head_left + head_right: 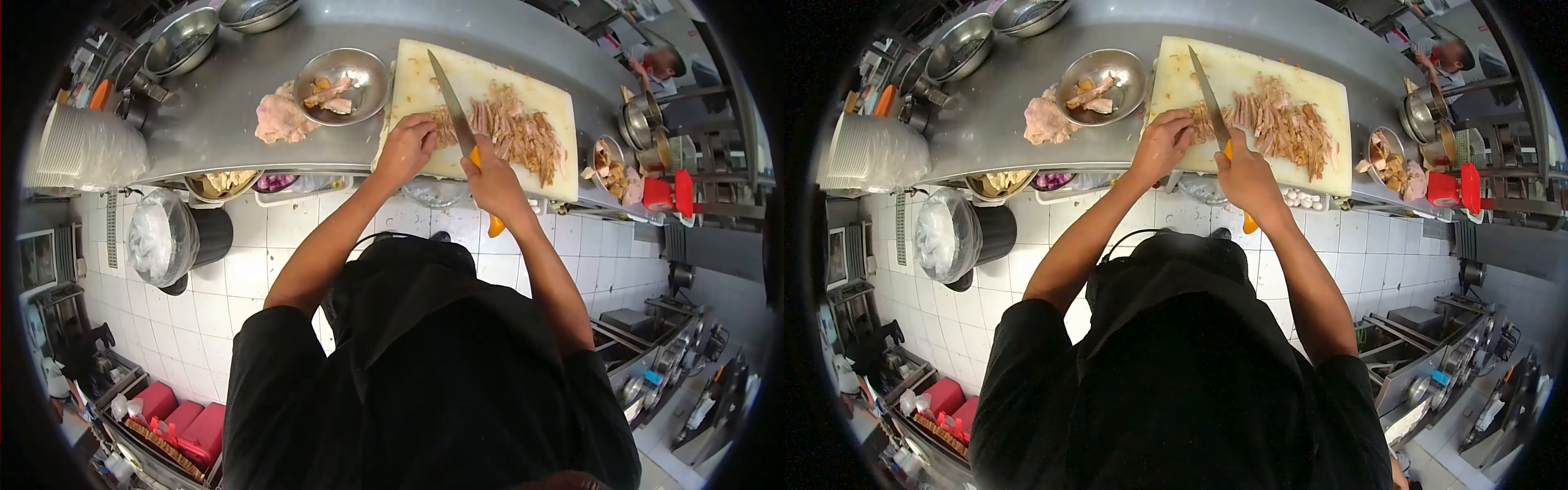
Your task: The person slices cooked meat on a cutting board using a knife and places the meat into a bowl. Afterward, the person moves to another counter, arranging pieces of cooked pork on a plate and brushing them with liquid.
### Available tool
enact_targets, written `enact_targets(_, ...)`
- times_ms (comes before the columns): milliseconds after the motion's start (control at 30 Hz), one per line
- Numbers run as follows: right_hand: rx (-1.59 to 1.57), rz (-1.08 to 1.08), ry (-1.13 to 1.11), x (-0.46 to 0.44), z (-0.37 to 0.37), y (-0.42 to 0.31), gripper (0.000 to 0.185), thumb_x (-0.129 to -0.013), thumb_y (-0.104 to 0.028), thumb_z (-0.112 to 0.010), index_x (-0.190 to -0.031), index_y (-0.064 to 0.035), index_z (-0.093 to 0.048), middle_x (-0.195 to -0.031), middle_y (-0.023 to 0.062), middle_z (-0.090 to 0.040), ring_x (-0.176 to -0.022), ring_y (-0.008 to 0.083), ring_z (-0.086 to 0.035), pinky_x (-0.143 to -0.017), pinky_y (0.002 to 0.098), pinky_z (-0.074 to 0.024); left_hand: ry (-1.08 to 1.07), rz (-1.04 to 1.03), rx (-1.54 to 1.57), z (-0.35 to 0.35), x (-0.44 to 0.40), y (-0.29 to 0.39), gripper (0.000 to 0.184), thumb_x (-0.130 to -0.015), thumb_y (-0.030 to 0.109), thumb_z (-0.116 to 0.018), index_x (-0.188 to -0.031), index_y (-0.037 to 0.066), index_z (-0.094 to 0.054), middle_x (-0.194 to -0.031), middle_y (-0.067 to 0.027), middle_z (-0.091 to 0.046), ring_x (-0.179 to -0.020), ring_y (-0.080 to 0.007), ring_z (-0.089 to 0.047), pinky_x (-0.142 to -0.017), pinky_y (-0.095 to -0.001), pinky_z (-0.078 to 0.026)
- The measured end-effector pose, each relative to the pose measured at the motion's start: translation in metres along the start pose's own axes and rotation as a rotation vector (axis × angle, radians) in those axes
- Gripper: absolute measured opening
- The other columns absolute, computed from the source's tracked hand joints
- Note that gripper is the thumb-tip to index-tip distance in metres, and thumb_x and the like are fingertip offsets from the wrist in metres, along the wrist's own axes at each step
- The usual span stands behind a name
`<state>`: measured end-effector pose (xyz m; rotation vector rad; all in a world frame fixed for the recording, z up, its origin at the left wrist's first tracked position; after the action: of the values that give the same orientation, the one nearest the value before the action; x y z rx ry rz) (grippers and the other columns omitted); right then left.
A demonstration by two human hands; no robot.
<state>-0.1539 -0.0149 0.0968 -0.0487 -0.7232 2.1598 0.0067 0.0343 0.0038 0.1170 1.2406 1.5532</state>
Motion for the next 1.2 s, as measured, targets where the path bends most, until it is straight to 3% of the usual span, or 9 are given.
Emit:
enact_targets(233, 0.058, -0.018, -0.068, 0.004, -0.010, -0.013, 0.066, -0.096, -0.020, -0.048, -0.152, -0.0209, -0.014, -0.083, 0.0313, -0.064, -0.082, 0.0491, -0.061, -0.077, 0.0535, -0.0454, 0.017, 0.049, -0.004, 0.001, 0.001, 0.005, 0.019, -0.082, 0.007, -0.066, -0.098, -0.002, -0.068, -0.106, -0.0146, -0.065, -0.093, -0.0319, -0.063, -0.085, -0.0370, -0.051)
enact_targets(567, 0.023, 0.012, -0.051, -0.024, -0.046, 0.006, 0.065, -0.095, -0.019, -0.047, -0.151, -0.0126, -0.014, -0.083, 0.0324, -0.063, -0.077, 0.0507, -0.061, -0.075, 0.0557, -0.0462, 0.014, 0.016, -0.027, 0.000, 0.000, 0.006, 0.016, -0.075, 0.003, -0.066, -0.090, -0.002, -0.069, -0.101, -0.0144, -0.065, -0.096, -0.0323, -0.060, -0.086, -0.0389, -0.050)
enact_targets(633, 0.023, 0.355, 0.256, -0.051, -0.047, 0.013, 0.065, -0.095, -0.019, -0.048, -0.151, -0.0129, -0.015, -0.085, 0.0305, -0.064, -0.065, 0.0448, -0.063, -0.067, 0.0524, -0.0502, -0.008, 0.008, -0.037, 0.001, 0.001, 0.005, 0.017, -0.076, 0.004, -0.067, -0.093, -0.002, -0.069, -0.101, -0.0147, -0.065, -0.097, -0.0321, -0.061, -0.087, -0.0386, -0.050)
enact_targets(667, 0.027, 0.348, 0.272, -0.053, -0.040, 0.016, 0.065, -0.095, -0.019, -0.048, -0.151, -0.0129, -0.015, -0.085, 0.0305, -0.064, -0.065, 0.0448, -0.063, -0.067, 0.0524, -0.0502, -0.024, 0.001, -0.046, -0.001, -0.001, 0.005, 0.019, -0.077, 0.005, -0.069, -0.095, -0.001, -0.069, -0.102, -0.0149, -0.066, -0.097, -0.0319, -0.061, -0.088, -0.0383, -0.050)
enact_targets(733, -0.201, -0.066, -0.192, -0.055, -0.011, -0.007, 0.065, -0.096, -0.019, -0.047, -0.152, -0.0128, -0.014, -0.085, 0.0274, -0.064, -0.054, 0.0347, -0.062, -0.058, 0.0450, -0.0528, -0.004, -0.006, -0.042, -0.001, 0.001, 0.007, 0.019, -0.077, 0.005, -0.069, -0.094, -0.002, -0.068, -0.102, -0.0148, -0.065, -0.096, -0.0319, -0.061, -0.087, -0.0384, -0.050)
enact_targets(867, -0.157, -0.102, -0.236, -0.017, 0.011, -0.027, 0.066, -0.096, -0.020, -0.047, -0.152, -0.0131, -0.012, -0.083, 0.0242, -0.064, -0.049, 0.0256, -0.061, -0.054, 0.0373, -0.0532, 0.100, 0.078, -0.019, 0.000, 0.002, 0.005, 0.018, -0.078, 0.006, -0.069, -0.094, -0.001, -0.068, -0.103, -0.0140, -0.065, -0.095, -0.0320, -0.061, -0.085, -0.0387, -0.051)
enact_targets(967, -0.088, -0.170, -0.296, 0.006, 0.006, -0.031, 0.066, -0.096, -0.018, -0.046, -0.152, -0.0127, -0.011, -0.082, 0.0266, -0.065, -0.054, 0.0328, -0.063, -0.059, 0.0433, -0.0527, 0.082, 0.152, 0.011, -0.002, 0.000, 0.004, 0.017, -0.079, 0.007, -0.069, -0.094, -0.001, -0.068, -0.103, -0.0134, -0.065, -0.095, -0.0316, -0.061, -0.085, -0.0383, -0.050)
enact_targets(1067, -0.026, 0.090, -0.060, 0.016, -0.021, -0.008, 0.068, -0.095, -0.015, -0.047, -0.152, -0.0113, -0.010, -0.081, 0.0320, -0.063, -0.072, 0.0509, -0.060, -0.071, 0.0548, -0.0468, 0.095, 0.090, -0.026, -0.004, -0.001, 0.008, 0.014, -0.077, 0.006, -0.067, -0.090, -0.001, -0.067, -0.098, -0.0137, -0.064, -0.095, -0.0325, -0.059, -0.085, -0.0384, -0.050)
enact_targets(1200, -0.070, 0.020, -0.081, 0.000, -0.038, -0.003, 0.067, -0.095, -0.015, -0.047, -0.152, -0.0115, -0.010, -0.084, 0.0332, -0.063, -0.075, 0.0531, -0.059, -0.072, 0.0557, -0.0464, 0.079, 0.059, -0.056, -0.004, -0.002, 0.011, 0.013, -0.078, 0.007, -0.066, -0.089, -0.001, -0.068, -0.097, -0.0131, -0.065, -0.094, -0.0321, -0.059, -0.084, -0.0387, -0.050)
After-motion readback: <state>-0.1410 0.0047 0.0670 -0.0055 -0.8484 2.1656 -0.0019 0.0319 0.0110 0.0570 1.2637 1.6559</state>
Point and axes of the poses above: each hand's wrist, its own x-axis away from the middle knuckle, its own z-axis out of the back of the hand, y = z × x, the point moved 2 cm from there along -x, towards the middle knuckle
